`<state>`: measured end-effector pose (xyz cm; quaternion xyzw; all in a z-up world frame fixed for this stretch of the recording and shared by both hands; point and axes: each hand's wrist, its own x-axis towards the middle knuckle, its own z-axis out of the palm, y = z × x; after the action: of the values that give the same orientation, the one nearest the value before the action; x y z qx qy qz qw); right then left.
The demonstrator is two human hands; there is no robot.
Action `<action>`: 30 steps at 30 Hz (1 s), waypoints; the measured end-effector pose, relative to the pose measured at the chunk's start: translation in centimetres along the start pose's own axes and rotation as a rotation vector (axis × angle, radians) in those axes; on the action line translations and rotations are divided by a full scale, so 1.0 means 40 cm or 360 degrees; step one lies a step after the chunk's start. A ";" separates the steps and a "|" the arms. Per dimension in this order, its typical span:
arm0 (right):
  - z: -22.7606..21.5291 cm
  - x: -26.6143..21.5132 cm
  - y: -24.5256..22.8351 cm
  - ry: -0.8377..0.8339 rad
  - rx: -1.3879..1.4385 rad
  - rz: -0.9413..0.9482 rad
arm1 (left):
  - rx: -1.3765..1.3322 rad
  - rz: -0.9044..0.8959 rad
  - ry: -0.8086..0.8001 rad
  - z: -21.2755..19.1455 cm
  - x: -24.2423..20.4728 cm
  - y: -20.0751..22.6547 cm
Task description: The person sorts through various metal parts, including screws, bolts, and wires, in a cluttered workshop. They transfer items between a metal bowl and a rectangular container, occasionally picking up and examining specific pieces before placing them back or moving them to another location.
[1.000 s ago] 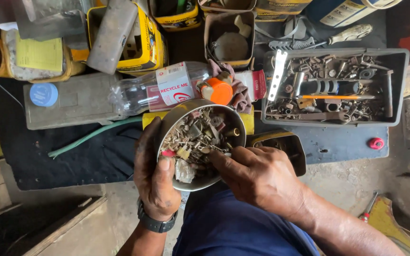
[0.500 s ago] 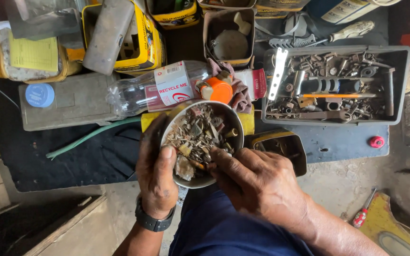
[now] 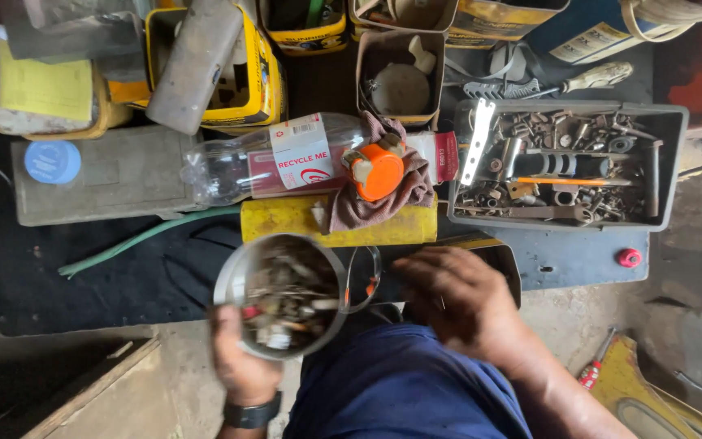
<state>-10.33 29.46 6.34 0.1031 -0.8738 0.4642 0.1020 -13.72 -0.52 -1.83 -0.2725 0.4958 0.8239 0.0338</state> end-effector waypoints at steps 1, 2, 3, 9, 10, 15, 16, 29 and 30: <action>-0.011 -0.047 0.041 0.0088 -0.0009 0.0179 | 0.0193 0.0081 0.0524 -0.025 0.019 0.021; -0.021 -0.094 0.081 0.0175 -0.0019 0.0360 | 0.0386 0.0153 0.1049 -0.051 0.038 0.043; -0.032 -0.144 0.107 0.0160 -0.0010 0.0363 | 0.0390 0.0150 0.1065 -0.063 0.061 0.083; -0.070 -0.358 0.208 0.0380 -0.0697 0.1525 | 0.0303 0.0725 0.1478 -0.209 0.200 0.201; -0.068 -0.369 0.213 0.0241 -0.0471 0.1732 | 0.0291 0.0703 0.1294 -0.222 0.206 0.207; -0.007 -0.383 0.226 -0.0081 -0.0191 0.2199 | 0.0372 0.0596 0.1069 -0.279 0.237 0.158; 0.000 -0.394 0.236 -0.0044 -0.0276 0.2144 | 0.0376 0.0562 0.1058 -0.276 0.240 0.146; 0.040 -0.419 0.228 0.0221 -0.0406 0.2145 | 0.0244 0.0579 0.1072 -0.359 0.335 0.195; 0.045 -0.424 0.230 0.0218 -0.0405 0.2136 | 0.0237 0.0585 0.1077 -0.372 0.335 0.209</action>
<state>3.25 34.44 -6.55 -0.5030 -0.7879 0.3261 -0.1412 -21.66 -20.06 -6.96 -0.4321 0.5780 0.6415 -0.2601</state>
